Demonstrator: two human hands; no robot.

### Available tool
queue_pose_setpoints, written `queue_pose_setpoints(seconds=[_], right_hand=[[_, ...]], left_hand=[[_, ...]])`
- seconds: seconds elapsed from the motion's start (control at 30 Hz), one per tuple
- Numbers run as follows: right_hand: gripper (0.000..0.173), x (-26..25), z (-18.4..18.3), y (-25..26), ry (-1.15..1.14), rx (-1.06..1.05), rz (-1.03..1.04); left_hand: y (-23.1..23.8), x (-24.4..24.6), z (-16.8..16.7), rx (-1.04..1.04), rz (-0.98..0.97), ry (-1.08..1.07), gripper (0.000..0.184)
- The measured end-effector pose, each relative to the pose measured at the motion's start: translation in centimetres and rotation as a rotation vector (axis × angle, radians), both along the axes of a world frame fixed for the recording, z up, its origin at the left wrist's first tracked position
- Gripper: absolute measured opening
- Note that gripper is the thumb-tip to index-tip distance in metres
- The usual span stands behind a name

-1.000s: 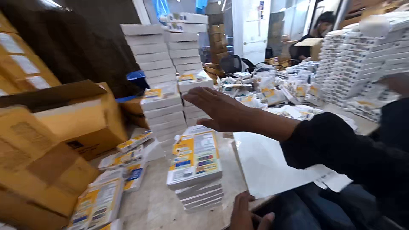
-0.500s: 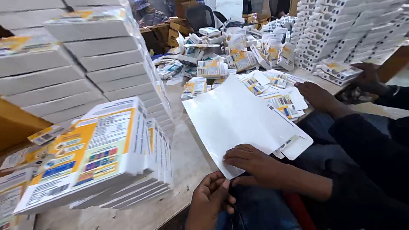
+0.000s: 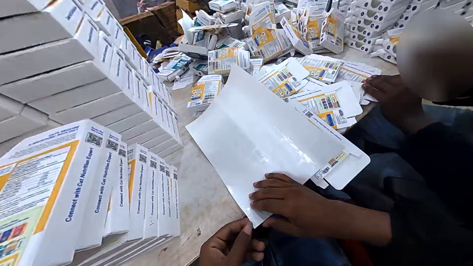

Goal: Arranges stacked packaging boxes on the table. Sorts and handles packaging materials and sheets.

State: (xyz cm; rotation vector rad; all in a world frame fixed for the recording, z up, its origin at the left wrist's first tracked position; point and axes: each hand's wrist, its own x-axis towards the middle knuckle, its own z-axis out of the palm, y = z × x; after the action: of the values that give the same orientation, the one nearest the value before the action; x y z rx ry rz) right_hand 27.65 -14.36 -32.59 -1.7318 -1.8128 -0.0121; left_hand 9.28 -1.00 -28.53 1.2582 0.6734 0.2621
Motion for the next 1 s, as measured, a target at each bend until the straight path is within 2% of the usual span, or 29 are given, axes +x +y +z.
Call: queue_pose_setpoints(seconds=[0.2,0.47,0.67,0.8,1.0], right_hand=[[0.026,-1.1,-0.2,0.0,0.111,0.066,0.005],[0.026,-2.0,-0.2,0.1,0.157,0.036,-0.043],[0.026,-2.1,1.2,0.0,0.360,0.023,-0.033],[0.019,-2.5,1.4,-0.1,0.489,0.023,-0.040],[0.018,-2.6,1.6,0.0,0.493,-0.009,-0.073]], left_hand=[[-1.0,0.1,-0.2,-0.019,0.033,-0.014,0.012],[-1.6,0.3,-0.6,0.000,0.064,-0.004,0.011],[-2.0,0.4,-1.4,0.260,0.033,-0.136,0.011],[-1.9,0.3,-2.3,0.445,-0.023,-0.208,0.011],[-1.5,0.4,-3.7,0.774,-0.045,-0.199,0.010]])
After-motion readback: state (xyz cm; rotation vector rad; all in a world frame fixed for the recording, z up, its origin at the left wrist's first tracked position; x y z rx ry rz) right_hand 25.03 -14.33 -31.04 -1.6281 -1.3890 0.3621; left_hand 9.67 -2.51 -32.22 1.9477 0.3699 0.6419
